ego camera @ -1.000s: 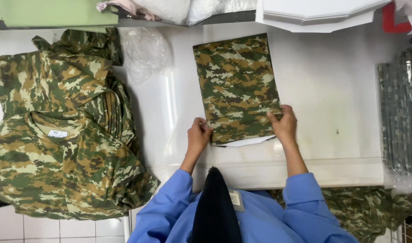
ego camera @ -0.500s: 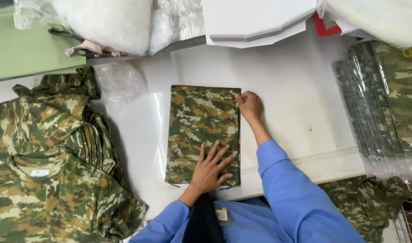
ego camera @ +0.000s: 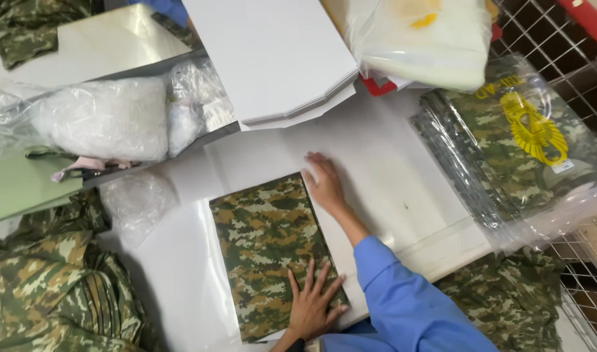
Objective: The person folds camouflage-patterned shirts on a white surface, using a cardboard template and placing them into clear plastic bags.
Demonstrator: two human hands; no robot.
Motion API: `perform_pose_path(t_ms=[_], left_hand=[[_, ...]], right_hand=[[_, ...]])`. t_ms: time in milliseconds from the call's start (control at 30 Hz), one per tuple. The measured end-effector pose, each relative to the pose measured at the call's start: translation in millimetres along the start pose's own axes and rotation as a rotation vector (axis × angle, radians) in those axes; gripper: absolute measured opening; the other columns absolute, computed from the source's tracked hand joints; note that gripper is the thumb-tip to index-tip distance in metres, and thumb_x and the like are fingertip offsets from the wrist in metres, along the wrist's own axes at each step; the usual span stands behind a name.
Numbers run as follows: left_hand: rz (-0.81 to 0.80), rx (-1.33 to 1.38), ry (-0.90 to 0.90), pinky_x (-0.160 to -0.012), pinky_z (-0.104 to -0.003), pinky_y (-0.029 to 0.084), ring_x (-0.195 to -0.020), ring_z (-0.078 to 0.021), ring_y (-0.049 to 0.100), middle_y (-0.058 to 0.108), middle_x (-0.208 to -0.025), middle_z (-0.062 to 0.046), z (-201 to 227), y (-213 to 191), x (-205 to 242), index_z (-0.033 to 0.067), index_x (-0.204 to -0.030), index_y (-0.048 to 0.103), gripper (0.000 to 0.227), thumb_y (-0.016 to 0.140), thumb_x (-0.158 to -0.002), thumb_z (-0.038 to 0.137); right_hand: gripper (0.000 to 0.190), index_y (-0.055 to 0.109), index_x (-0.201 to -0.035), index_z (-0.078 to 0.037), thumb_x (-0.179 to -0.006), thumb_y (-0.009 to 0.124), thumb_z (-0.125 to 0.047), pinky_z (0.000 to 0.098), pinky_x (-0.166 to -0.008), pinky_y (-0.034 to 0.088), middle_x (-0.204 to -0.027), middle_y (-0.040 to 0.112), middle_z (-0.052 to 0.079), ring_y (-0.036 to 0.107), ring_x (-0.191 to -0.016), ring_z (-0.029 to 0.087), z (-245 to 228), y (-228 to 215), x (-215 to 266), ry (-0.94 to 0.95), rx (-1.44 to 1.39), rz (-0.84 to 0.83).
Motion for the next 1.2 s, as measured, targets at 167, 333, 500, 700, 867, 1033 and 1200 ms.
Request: perform_pose_path(t_ms=[167, 333, 500, 700, 867, 1033, 1200], left_hand=[[-0.263, 0.225, -0.19, -0.117, -0.072, 0.002, -0.161, -0.0282, 0.008, 0.021, -0.171, 0.004, -14.0, -34.2, -24.1, 0.039, -0.16, 0.035, 0.065, 0.029, -0.103, 0.069], [-0.369, 0.416, -0.474, -0.112, -0.061, 0.015, -0.153, -0.0279, 0.017, 0.031, -0.165, 0.01, -39.7, -11.8, -19.5, 0.0374, -0.15, 0.052, 0.056, 0.041, -0.1, 0.063], [-0.039, 0.018, -0.554, -0.117, -0.068, 0.016, -0.152, -0.022, 0.03, 0.042, -0.16, 0.013, -79.9, -1.7, 1.1, 0.0446, -0.137, 0.06, 0.056, 0.047, -0.09, 0.073], [-0.15, -0.097, -0.917, -0.119, -0.071, 0.012, -0.158, -0.017, 0.024, 0.038, -0.162, 0.025, -135.9, -5.9, 37.8, 0.0565, -0.141, 0.052, 0.062, 0.046, -0.083, 0.076], [-0.233, -0.049, -1.055, -0.119, -0.064, 0.016, -0.159, -0.0265, 0.021, 0.032, -0.166, 0.022, -131.8, 3.7, 47.5, 0.0584, -0.147, 0.045, 0.069, 0.049, -0.08, 0.078], [-0.261, -0.037, -1.022, -0.115, -0.067, 0.019, -0.158, -0.0336, 0.017, 0.024, -0.171, 0.013, -125.6, 20.4, 58.0, 0.053, -0.156, 0.032, 0.073, 0.043, -0.087, 0.073], [-0.168, -0.046, -0.97, -0.113, -0.067, 0.021, -0.158, -0.0366, 0.017, 0.021, -0.173, 0.005, -116.4, 17.9, 54.6, 0.0434, -0.159, 0.033, 0.068, 0.043, -0.094, 0.061]], right_hand=[[0.004, 0.061, -0.099, -0.006, -0.101, 0.06, -0.009, 0.0428, -0.084, 0.043, -0.095, 0.064, 0.009, 0.055, -0.09, 0.03, 25.2, -195.3, -117.8, -0.105, 0.12, 0.807], [0.027, 0.07, -0.085, -0.023, -0.086, 0.086, -0.045, 0.0399, -0.085, 0.043, -0.094, 0.074, -0.004, 0.066, -0.089, 0.018, 49.2, -244.9, -235.5, 0.279, 0.164, 0.304], [0.024, 0.083, -0.082, -0.023, -0.067, 0.092, -0.04, 0.0254, -0.078, 0.053, -0.078, 0.077, -0.003, 0.071, -0.08, 0.015, 89.1, -234.2, -255.7, 0.478, 0.071, 0.224], [0.039, 0.05, -0.06, -0.022, -0.087, 0.072, -0.038, 0.0387, -0.066, 0.044, -0.067, 0.052, -0.003, 0.049, -0.069, 0.024, 97.1, -245.2, -272.5, 0.597, 0.242, 0.072], [0.022, 0.074, -0.074, -0.022, -0.068, 0.09, -0.035, 0.0405, -0.076, 0.053, -0.091, 0.076, 0.001, 0.068, -0.094, 0.029, 101.6, -229.4, -285.8, 0.541, 0.341, 0.049], [0.009, 0.077, -0.076, -0.023, -0.081, 0.074, -0.03, 0.0415, -0.078, 0.055, -0.085, 0.076, 0.01, 0.069, -0.09, 0.038, 115.2, -241.2, -292.0, 0.486, 0.35, 0.07], [0.031, 0.072, -0.105, -0.02, -0.079, 0.057, -0.031, 0.0548, -0.103, 0.037, -0.116, 0.07, 0.011, 0.061, -0.112, 0.042, 110.9, -287.0, -271.9, 0.527, 0.165, 0.17]])
Point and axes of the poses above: each hand's wrist, its own x-axis away from the middle knuckle, its own y-axis out of the palm, z = x × y, the point moved 4 cm from there along -x, towards the middle knuckle
